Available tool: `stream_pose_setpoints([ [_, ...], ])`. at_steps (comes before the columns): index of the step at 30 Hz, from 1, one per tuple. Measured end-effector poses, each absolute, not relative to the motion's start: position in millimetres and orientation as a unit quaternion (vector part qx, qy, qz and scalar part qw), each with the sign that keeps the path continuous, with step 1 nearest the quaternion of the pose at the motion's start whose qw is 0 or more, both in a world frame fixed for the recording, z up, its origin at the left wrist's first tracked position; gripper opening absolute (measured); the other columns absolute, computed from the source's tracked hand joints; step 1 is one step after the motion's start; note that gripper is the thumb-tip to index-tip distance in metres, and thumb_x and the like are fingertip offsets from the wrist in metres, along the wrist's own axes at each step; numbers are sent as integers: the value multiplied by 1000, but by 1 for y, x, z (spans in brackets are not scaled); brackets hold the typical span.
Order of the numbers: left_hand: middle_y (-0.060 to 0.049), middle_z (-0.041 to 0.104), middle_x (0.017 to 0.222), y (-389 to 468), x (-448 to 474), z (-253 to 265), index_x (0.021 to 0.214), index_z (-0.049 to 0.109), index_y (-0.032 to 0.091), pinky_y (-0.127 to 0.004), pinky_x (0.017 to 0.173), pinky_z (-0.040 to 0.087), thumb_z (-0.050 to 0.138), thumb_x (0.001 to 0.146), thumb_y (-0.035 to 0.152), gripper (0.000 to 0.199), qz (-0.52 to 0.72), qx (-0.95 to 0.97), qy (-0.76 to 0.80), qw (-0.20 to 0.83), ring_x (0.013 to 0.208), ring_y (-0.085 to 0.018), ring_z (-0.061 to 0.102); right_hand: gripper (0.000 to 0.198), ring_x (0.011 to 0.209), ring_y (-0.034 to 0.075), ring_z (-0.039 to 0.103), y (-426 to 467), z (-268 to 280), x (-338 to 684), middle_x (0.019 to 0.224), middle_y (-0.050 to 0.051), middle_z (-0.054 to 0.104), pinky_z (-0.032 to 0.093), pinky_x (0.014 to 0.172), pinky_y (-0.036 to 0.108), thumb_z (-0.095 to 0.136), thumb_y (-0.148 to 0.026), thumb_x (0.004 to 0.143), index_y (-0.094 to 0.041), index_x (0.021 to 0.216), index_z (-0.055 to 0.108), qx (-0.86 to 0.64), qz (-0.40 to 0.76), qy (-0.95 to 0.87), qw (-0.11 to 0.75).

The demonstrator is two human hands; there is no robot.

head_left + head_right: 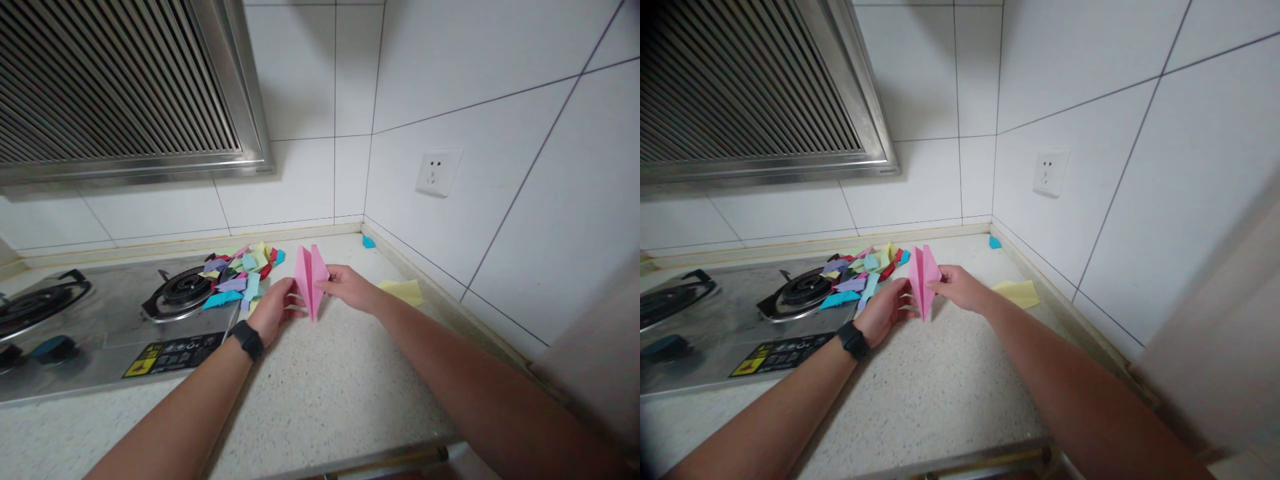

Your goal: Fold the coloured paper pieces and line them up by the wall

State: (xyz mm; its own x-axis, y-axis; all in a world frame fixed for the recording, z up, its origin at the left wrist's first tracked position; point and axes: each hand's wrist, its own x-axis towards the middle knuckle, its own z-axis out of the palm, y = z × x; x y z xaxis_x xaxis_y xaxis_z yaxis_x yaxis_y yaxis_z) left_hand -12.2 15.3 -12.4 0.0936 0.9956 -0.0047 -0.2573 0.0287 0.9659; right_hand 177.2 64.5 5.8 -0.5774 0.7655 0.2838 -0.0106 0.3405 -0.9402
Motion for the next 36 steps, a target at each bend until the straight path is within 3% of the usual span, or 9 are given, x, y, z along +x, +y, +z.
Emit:
stream_pose_setpoints([
  [6, -5, 62, 84, 8, -11, -6, 88, 61, 16, -21, 53, 49, 65, 80, 43, 29, 500, 530, 385, 566, 71, -13, 61, 28, 80, 16, 64, 63, 7, 176, 90, 6, 70, 49, 75, 30, 66, -37, 82, -14, 97, 66, -250, 526, -724, 371],
  [10, -5, 65, 85, 5, -10, -3, 97, 62, 16, -20, 55, 49, 68, 79, 39, 31, 471, 565, 390, 555, 69, -12, 61, 26, 84, 17, 64, 63, 6, 176, 92, 6, 70, 49, 78, 31, 66, -36, 82, -14, 95, 65, -236, 525, -727, 374],
  [14, -7, 67, 87, 7, -11, -4, 99, 62, 15, -20, 55, 49, 69, 79, 39, 32, 468, 564, 395, 554, 71, -13, 63, 25, 76, 15, 63, 63, 8, 176, 85, 4, 69, 48, 71, 28, 66, -37, 81, -14, 92, 64, -244, 525, -722, 379],
  [23, -7, 67, 86, 9, -13, -6, 96, 63, 15, -20, 54, 49, 72, 76, 40, 33, 497, 543, 396, 549, 69, -13, 63, 26, 66, 13, 55, 69, 5, 180, 76, 3, 64, 42, 61, 25, 64, -38, 81, -15, 91, 63, -276, 491, -724, 399],
  [36, -7, 65, 86, 12, -18, -4, 102, 62, 15, -20, 52, 48, 71, 77, 42, 38, 533, 527, 409, 521, 70, -13, 61, 27, 61, 12, 54, 78, 3, 186, 72, 2, 62, 43, 60, 26, 65, -41, 80, -15, 89, 63, -292, 476, -712, 426],
])
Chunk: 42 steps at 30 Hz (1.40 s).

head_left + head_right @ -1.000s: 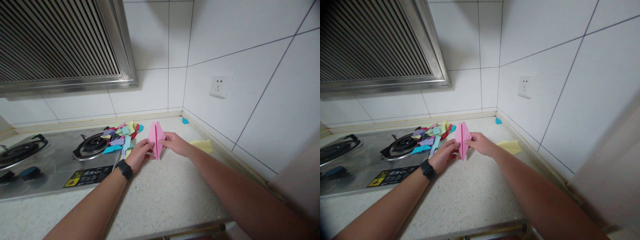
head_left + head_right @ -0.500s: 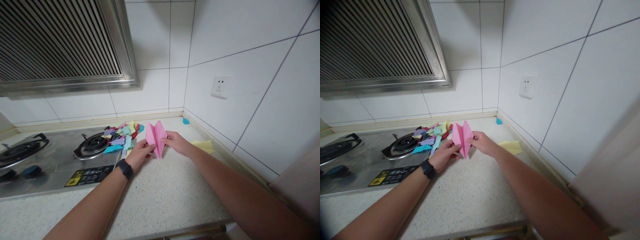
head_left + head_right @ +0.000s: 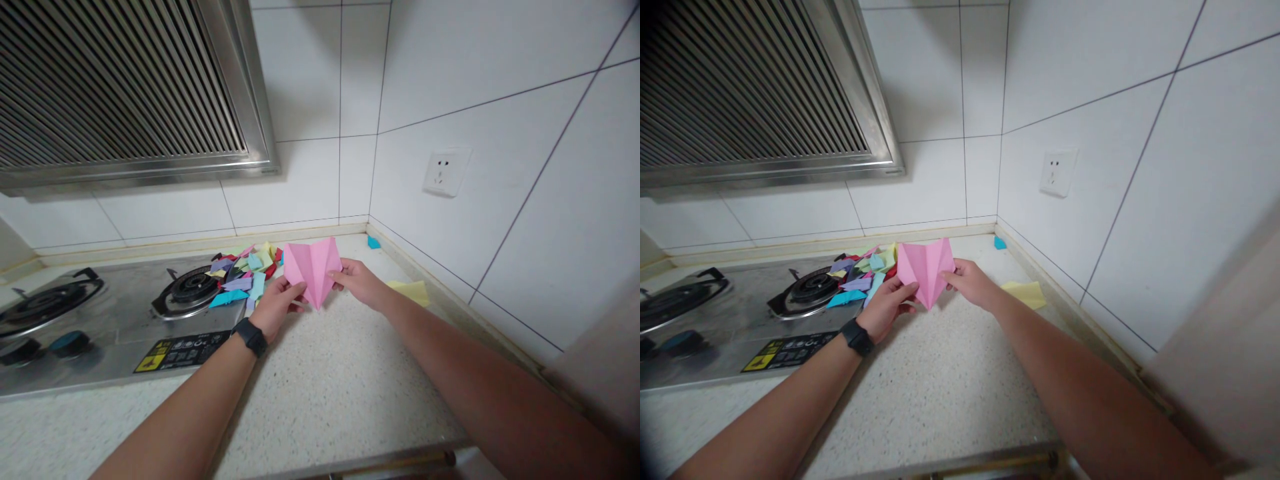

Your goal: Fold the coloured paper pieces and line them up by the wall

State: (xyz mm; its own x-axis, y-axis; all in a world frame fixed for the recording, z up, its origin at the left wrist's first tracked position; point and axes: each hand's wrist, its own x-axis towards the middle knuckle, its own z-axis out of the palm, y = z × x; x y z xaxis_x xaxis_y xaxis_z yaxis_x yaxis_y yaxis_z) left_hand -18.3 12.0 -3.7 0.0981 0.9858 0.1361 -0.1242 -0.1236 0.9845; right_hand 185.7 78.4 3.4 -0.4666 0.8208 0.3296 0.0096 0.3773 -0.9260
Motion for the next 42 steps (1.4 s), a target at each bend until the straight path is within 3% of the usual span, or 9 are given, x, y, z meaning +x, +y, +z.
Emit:
stream_pose_setpoints([
  [14, -3, 63, 82, 11, -18, 1, 92, 60, 17, -21, 50, 46, 73, 71, 40, 34, 556, 498, 415, 521, 66, -12, 61, 26, 59, 12, 55, 76, 6, 184, 69, 2, 64, 43, 58, 27, 66, -41, 78, -16, 85, 63, -305, 481, -697, 436],
  [17, 0, 59, 82, 11, -16, 1, 100, 54, 20, -21, 49, 47, 74, 70, 39, 41, 562, 489, 434, 507, 64, -13, 63, 25, 59, 13, 55, 75, 7, 183, 66, 1, 63, 43, 59, 27, 66, -40, 78, -15, 83, 63, -310, 480, -693, 440],
  [23, -5, 57, 102, 6, -11, -1, 117, 43, 25, -22, 52, 48, 71, 75, 38, 51, 519, 558, 443, 473, 71, -14, 63, 26, 58, 13, 56, 74, 8, 182, 63, 2, 63, 44, 58, 27, 65, -40, 78, -15, 83, 62, -312, 493, -681, 442],
  [28, -12, 52, 124, 0, -9, -2, 120, 53, 24, -22, 59, 48, 81, 63, 27, 63, 488, 663, 407, 395, 91, -19, 58, 27, 59, 13, 56, 72, 8, 179, 67, 3, 65, 44, 59, 27, 64, -42, 79, -15, 84, 63, -303, 500, -680, 443],
  [34, -8, 61, 94, 8, -12, -6, 96, 66, 19, -21, 51, 47, 68, 77, 35, 25, 511, 652, 435, 353, 79, -18, 58, 30, 64, 13, 59, 69, 7, 178, 77, 6, 69, 45, 61, 27, 63, -43, 81, -14, 88, 65, -281, 531, -681, 420],
  [39, -6, 62, 85, 17, -19, -8, 98, 63, 16, -22, 49, 50, 61, 83, 42, 30, 529, 608, 436, 400, 75, -17, 60, 29, 66, 13, 57, 70, 9, 182, 83, 6, 67, 46, 64, 28, 61, -38, 83, -16, 101, 63, -277, 522, -688, 421],
  [42, -7, 61, 88, 19, -22, -7, 96, 61, 15, -22, 50, 51, 64, 81, 43, 32, 554, 565, 431, 434, 76, -17, 61, 27, 68, 13, 54, 76, 7, 184, 83, 3, 61, 45, 65, 28, 61, -35, 81, -18, 102, 61, -304, 451, -706, 454],
])
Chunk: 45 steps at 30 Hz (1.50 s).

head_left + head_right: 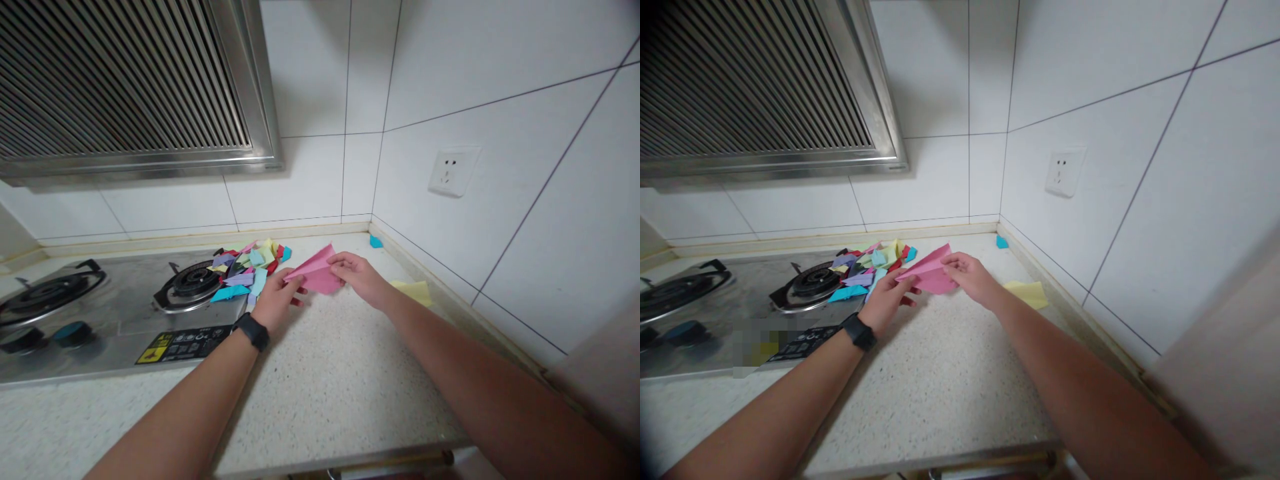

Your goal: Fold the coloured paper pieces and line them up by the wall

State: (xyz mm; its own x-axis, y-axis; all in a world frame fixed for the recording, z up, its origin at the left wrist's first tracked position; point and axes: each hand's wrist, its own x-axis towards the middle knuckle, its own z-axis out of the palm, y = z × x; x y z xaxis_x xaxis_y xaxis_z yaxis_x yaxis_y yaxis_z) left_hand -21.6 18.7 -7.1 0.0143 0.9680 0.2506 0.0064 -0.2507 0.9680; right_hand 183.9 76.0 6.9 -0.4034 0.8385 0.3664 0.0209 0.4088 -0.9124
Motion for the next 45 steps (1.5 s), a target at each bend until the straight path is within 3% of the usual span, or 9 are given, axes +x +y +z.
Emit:
stream_pose_setpoints([
  [5, -6, 59, 91, 18, -22, -3, 93, 60, 16, -21, 49, 51, 69, 76, 43, 33, 583, 513, 422, 467, 74, -15, 61, 32, 77, 13, 50, 85, -1, 187, 102, 3, 51, 45, 75, 30, 62, -27, 77, -22, 108, 57, -371, 277, -738, 490],
  [10, -7, 59, 92, 16, -21, -1, 95, 60, 14, -21, 49, 50, 70, 76, 43, 36, 581, 509, 411, 485, 74, -15, 61, 40, 75, 14, 51, 87, -4, 187, 95, 2, 56, 44, 68, 27, 58, -28, 81, -25, 119, 49, -329, 347, -733, 484],
  [16, -7, 60, 90, 14, -18, -2, 96, 60, 15, -21, 49, 50, 65, 79, 47, 37, 563, 539, 423, 462, 75, -16, 61, 22, 71, 15, 53, 89, -4, 187, 83, 1, 62, 42, 65, 28, 58, -32, 83, -22, 101, 64, -315, 351, -728, 497],
  [21, -6, 62, 87, 14, -17, -4, 102, 61, 18, -21, 47, 46, 59, 83, 48, 37, 511, 641, 469, 328, 71, -16, 59, 20, 76, 16, 57, 94, 0, 191, 86, 3, 65, 42, 67, 28, 61, -32, 81, -20, 95, 68, -325, 372, -684, 537],
  [26, -7, 63, 100, 10, -24, 1, 117, 55, 19, -27, 63, 49, 63, 83, 38, 40, 443, 739, 500, 89, 70, -15, 59, 19, 73, 15, 56, 94, 2, 193, 82, 2, 64, 40, 65, 27, 62, -31, 78, -20, 92, 67, -340, 408, -656, 537],
  [29, -7, 61, 107, 6, -27, 10, 130, 45, 21, -28, 66, 49, 63, 83, 29, 51, 388, 772, 502, -28, 73, -15, 60, 16, 69, 14, 52, 95, 2, 195, 78, 0, 61, 37, 60, 25, 63, -31, 76, -20, 88, 66, -345, 429, -628, 550],
  [33, -6, 61, 110, 2, -24, 19, 131, 45, 24, -27, 67, 48, 53, 87, 16, 45, 334, 794, 487, -143, 87, -17, 61, 13, 62, 12, 48, 97, 3, 196, 71, -2, 56, 34, 55, 25, 64, -28, 74, -21, 85, 63, -329, 482, -594, 553],
  [38, -5, 64, 106, -1, -23, 23, 120, 55, 24, -27, 67, 47, 48, 91, 17, 31, 296, 821, 436, -219, 94, -19, 60, 11, 62, 12, 48, 97, 3, 200, 71, -2, 56, 33, 55, 24, 63, -26, 73, -21, 83, 63, -321, 511, -603, 521],
  [45, -5, 64, 103, -4, -26, 27, 112, 61, 22, -28, 67, 47, 52, 91, 22, 23, 281, 837, 419, -214, 92, -19, 60, 12, 59, 12, 48, 96, 0, 202, 69, -2, 56, 30, 53, 24, 65, -28, 74, -21, 85, 64, -338, 521, -616, 485],
])
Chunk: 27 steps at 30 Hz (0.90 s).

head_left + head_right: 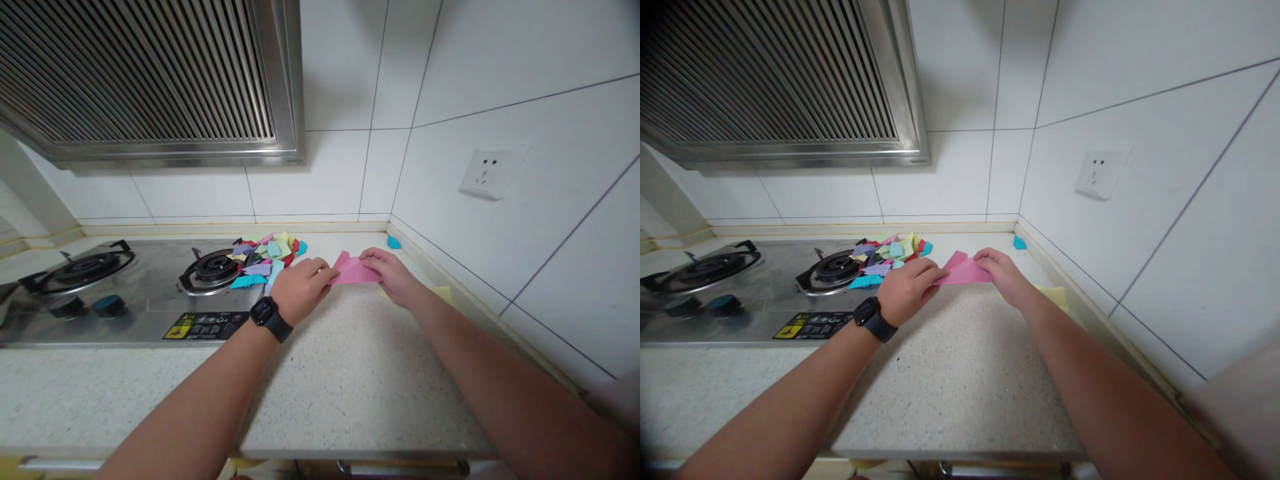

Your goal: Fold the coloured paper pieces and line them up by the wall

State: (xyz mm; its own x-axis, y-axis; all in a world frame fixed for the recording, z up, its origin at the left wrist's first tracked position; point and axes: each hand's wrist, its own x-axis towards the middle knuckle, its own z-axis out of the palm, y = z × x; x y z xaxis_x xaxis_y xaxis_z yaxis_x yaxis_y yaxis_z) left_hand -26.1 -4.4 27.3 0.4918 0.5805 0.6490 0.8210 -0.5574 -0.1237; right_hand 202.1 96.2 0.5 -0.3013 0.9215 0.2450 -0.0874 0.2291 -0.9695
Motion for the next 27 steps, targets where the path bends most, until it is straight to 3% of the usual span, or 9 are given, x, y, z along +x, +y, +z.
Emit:
stream_pose_setpoints([
  [6, -6, 65, 98, -4, -28, 26, 110, 62, 20, -28, 73, 46, 45, 94, 24, 23, -324, -834, -428, 130, 89, -18, 61, 18, 66, 13, 51, 90, 8, 204, 77, 2, 62, 34, 57, 25, 64, -32, 76, -18, 86, 70, -308, 544, -631, 459],
  [10, -4, 66, 85, -3, -27, 24, 98, 64, 19, -27, 66, 42, 45, 94, 27, 20, -375, -804, -459, 47, 73, -15, 59, 25, 70, 17, 54, 90, 10, 206, 79, 6, 64, 39, 60, 29, 56, -35, 78, -17, 88, 70, -277, 582, -609, 463],
  [15, -1, 60, 60, 4, -23, 13, 70, 59, 18, -24, 55, 38, 45, 93, 43, 36, -477, -722, -468, -182, 55, -13, 54, 17, 61, 16, 51, 91, 11, 206, 67, 4, 61, 38, 59, 30, 54, -33, 77, -18, 73, 62, -267, 588, -604, 467],
  [20, -1, 58, 55, 12, -21, 3, 68, 55, 17, -22, 47, 39, 46, 90, 52, 42, -516, -640, -427, -378, 47, -11, 51, 14, 52, 11, 40, 91, 10, 206, 55, -5, 45, 32, 54, 25, 61, -31, 76, -19, 70, 58, -308, 489, -671, 465],
  [27, 0, 56, 59, 16, -23, 3, 75, 55, 16, -19, 48, 39, 50, 89, 49, 37, -544, -600, -408, -422, 53, -10, 51, 25, 55, 11, 45, 91, 9, 206, 64, -2, 56, 30, 51, 24, 68, -44, 74, -19, 73, 63, -331, 452, -681, 472],
])
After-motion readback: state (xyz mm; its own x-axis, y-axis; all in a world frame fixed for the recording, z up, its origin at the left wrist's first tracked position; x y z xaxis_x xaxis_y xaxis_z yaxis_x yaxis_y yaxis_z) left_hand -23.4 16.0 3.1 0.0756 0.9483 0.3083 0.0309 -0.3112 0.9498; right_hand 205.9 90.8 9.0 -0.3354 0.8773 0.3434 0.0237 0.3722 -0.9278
